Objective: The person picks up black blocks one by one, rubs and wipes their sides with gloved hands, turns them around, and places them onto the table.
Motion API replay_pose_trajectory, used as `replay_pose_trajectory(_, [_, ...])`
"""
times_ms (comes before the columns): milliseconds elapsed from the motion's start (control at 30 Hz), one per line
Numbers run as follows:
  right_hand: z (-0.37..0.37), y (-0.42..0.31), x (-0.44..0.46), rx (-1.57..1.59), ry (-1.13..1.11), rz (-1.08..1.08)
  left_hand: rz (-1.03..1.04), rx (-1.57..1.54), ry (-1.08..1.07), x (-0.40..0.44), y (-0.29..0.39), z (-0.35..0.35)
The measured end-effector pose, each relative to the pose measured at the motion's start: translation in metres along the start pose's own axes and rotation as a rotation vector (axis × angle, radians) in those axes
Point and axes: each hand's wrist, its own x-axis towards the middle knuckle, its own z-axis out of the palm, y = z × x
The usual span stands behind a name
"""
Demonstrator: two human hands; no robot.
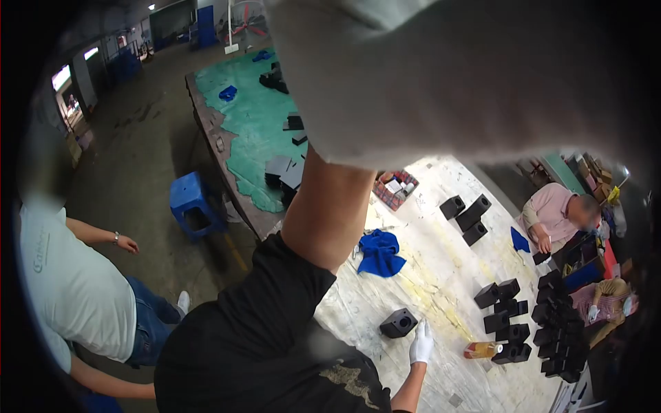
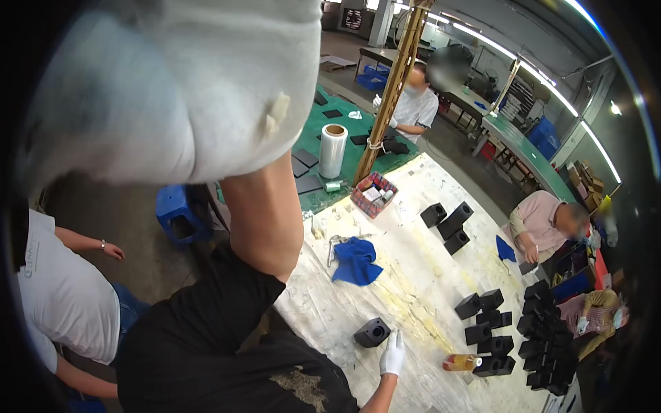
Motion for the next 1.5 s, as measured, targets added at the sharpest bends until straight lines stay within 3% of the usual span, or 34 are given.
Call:
replay_pose_trajectory(167, [0.001, 0.019, 0.002, -0.044, -0.028, -0.013, 0.008, -0.054, 0.039, -0.005, 0.026, -0.020])
replay_pose_trajectory(333, [-0.005, -0.009, 0.009, 0.044, 0.003, -0.047, 0.139, -0.245, -0.090, 0.009, 0.130, 0.004])
replay_pose_trajectory(433, [-0.010, 0.015, 0.020, -0.037, 0.012, -0.117, 0.232, -0.342, -0.267, 0.001, 0.180, 0.028])
replay_pose_trajectory(467, [-0.004, 0.012, 0.025, -0.065, 0.016, -0.160, 0.318, -0.318, -0.421, -0.002, 0.187, 0.031])
replay_pose_trajectory(567, [-0.006, -0.017, 0.021, 0.064, 0.059, -0.061, 0.424, -0.566, -0.678, -0.044, 0.174, 0.053])
replay_pose_trajectory(633, [-0.004, -0.012, 0.017, 0.022, 0.030, -0.080, 0.319, -0.662, -0.732, -0.095, 0.160, 0.056])
replay_pose_trajectory(733, [-0.004, -0.003, 0.020, -0.117, -0.013, -0.162, -0.041, -0.711, -0.719, -0.189, 0.121, 0.051])
replay_pose_trajectory(767, [0.000, -0.007, 0.018, 0.032, 0.006, -0.053, -0.171, -0.720, -0.691, -0.217, 0.104, 0.047])
replay_pose_trajectory(800, [-0.001, -0.002, 0.022, -0.074, 0.003, -0.147, -0.263, -0.672, -0.651, -0.233, 0.087, 0.043])
replay_pose_trajectory(933, [-0.008, 0.038, 0.042, -0.519, 0.037, -0.456, -0.547, -0.024, -0.392, -0.259, 0.024, 0.019])
replay_pose_trajectory(967, [-0.011, 0.026, 0.040, -0.467, 0.041, -0.484, -0.407, 0.398, -0.455, -0.268, -0.008, 0.009])
replay_pose_trajectory(1000, [-0.012, 0.014, 0.043, -0.263, -0.011, -0.289, -0.356, 0.469, -0.398, -0.296, -0.062, -0.009])
replay_pose_trajectory(1033, [-0.015, 0.018, 0.042, -0.400, -0.010, -0.375, -0.518, 0.436, -0.233, -0.320, -0.088, -0.014])
replay_pose_trajectory(1067, [-0.013, 0.045, 0.044, -0.565, 0.067, -0.524, -0.569, 0.624, -0.219, -0.351, -0.119, -0.026])
replay_pose_trajectory(1100, [-0.015, 0.023, 0.035, -0.318, -0.021, -0.287, -0.882, 0.467, -0.133, -0.384, -0.143, -0.037])
replay_pose_trajectory(1167, [-0.014, 0.006, 0.021, -0.109, -0.012, 0.014, -1.100, 0.587, -0.319, -0.422, -0.146, -0.042])
replay_pose_trajectory(1267, [-0.013, 0.014, 0.005, -0.106, -0.033, 0.156, -1.160, 0.553, -0.589, -0.452, -0.137, -0.021])
replay_pose_trajectory(1367, [-0.003, 0.045, 0.013, -0.016, -0.069, 0.185, -0.936, 0.635, -0.834, -0.478, -0.150, -0.003])
replay_pose_trajectory(1500, [0.021, 0.051, 0.016, 0.077, -0.096, 0.188, -0.866, 0.656, -0.895, -0.486, -0.179, 0.026])
